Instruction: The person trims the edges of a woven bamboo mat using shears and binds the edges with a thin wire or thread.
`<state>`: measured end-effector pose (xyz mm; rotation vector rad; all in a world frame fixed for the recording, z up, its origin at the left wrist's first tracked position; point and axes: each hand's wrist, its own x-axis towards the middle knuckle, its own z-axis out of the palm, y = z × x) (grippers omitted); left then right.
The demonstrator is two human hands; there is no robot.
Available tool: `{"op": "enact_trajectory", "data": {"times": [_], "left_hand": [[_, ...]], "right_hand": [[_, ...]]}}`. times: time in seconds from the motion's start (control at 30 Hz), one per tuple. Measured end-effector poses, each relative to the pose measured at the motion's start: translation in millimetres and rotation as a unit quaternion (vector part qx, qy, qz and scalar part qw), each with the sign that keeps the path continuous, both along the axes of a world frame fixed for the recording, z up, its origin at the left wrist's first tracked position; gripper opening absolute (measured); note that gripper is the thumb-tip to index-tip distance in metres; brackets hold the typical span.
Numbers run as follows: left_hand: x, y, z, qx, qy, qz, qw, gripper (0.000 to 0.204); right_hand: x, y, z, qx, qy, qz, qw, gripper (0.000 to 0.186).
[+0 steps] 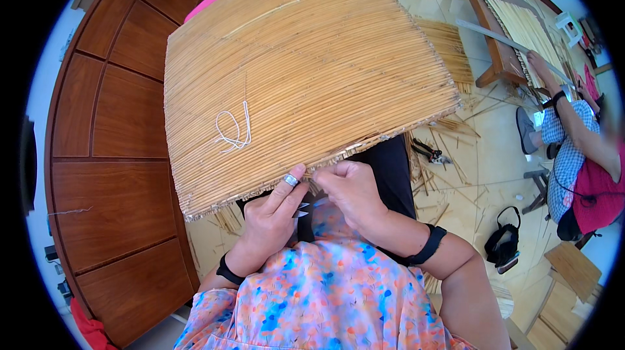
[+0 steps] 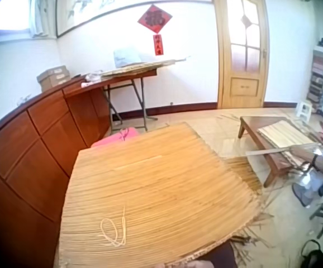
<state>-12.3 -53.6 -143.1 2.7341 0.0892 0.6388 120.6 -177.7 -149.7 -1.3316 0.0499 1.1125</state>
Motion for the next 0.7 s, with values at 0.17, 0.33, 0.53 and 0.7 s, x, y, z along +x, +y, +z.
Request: {"op": "enact_trajectory", "data": {"times": [0.17,0.33,0.53,0.7], "left_hand": [[1,0,-1,0.019,-0.011,-0.004,1.000,0.030],[0,-3,2,-0.007,0.010,0.011,1.000,0.036],[0,-3,1,-0.003,0.009,0.008,1.000,0.035],[2,-5,6,-0.026,-0.026,0.020,0.999,0.033]], "right_hand": [[2,1,3,0.016,0.010,0.005,1.000,0.015],[4,-6,6,0.010,-0.009,0.079,0.997,0.009],[2,-6,9,-0.008,-0.020,0.008,1.000,0.012],[5,-4,2,0.026,0.027,-0.011,0.999,0.024]]}}
